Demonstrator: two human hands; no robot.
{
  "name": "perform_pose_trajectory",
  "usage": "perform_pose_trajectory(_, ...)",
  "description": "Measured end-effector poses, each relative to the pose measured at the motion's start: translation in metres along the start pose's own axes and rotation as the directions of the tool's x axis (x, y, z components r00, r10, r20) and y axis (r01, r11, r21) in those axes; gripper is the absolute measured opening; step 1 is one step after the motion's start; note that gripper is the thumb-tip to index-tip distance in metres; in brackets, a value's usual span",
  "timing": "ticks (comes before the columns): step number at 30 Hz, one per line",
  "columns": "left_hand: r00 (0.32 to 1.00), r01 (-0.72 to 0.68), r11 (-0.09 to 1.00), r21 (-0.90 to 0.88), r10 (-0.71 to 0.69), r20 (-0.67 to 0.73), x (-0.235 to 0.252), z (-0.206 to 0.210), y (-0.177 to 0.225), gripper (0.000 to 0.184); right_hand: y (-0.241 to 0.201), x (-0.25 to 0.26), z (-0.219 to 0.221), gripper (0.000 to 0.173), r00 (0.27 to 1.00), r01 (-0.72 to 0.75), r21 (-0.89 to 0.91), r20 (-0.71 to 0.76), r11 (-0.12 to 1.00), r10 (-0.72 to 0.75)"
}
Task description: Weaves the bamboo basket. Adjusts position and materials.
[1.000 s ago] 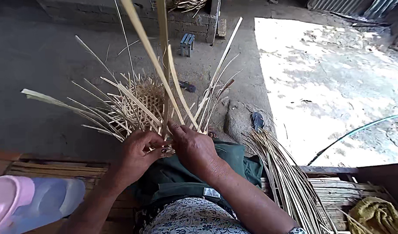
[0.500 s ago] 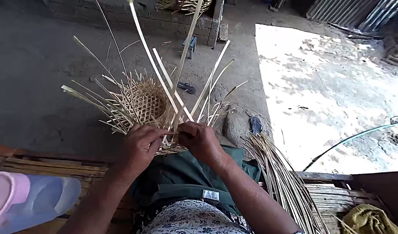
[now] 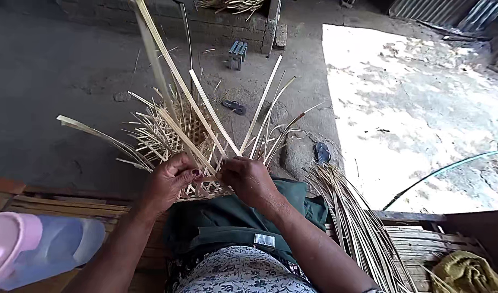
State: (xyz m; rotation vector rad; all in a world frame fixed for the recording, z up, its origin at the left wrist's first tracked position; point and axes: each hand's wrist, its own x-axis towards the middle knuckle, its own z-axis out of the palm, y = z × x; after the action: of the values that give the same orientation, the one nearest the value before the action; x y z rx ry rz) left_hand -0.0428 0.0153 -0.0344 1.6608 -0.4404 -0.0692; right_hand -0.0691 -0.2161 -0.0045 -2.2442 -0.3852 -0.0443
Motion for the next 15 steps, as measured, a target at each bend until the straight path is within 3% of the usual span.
perform_pose_trajectory(4,0.989,-0.141,0.989,0.037,0.142,-0.032,-0.007,0.002,-0.010,0.011,-0.001,0.003,-0.004,0.021,0.999,-0.023,-0.024,0.044,0.999,0.024)
perform_pose_trajectory(8,0.986,-0.105,0.902,0.418,0.148,-0.072,-0.006,0.012,0.007,0.034,-0.014,-0.002,0.007,0.022,0.997,0.051,-0.127,0.057,0.991,-0.044)
perform_pose_trajectory(10,0.986,-0.093,0.864,0.495,0.150,-0.076,-0.004,0.014,0.011,0.040,-0.014,-0.005,0.010,0.022,0.995,0.093,-0.137,0.036,0.986,-0.088)
perform_pose_trajectory(13,0.980,-0.101,0.846,0.524,0.174,-0.092,-0.005,0.018,0.008,0.032,-0.006,-0.013,0.011,0.020,0.979,0.144,-0.093,-0.133,0.985,-0.156)
perform_pose_trajectory(15,0.975,-0.124,0.839,0.531,0.202,-0.092,-0.008,0.022,0.005,0.028,-0.006,-0.016,0.007,0.026,0.965,0.093,-0.119,-0.233,0.989,-0.119)
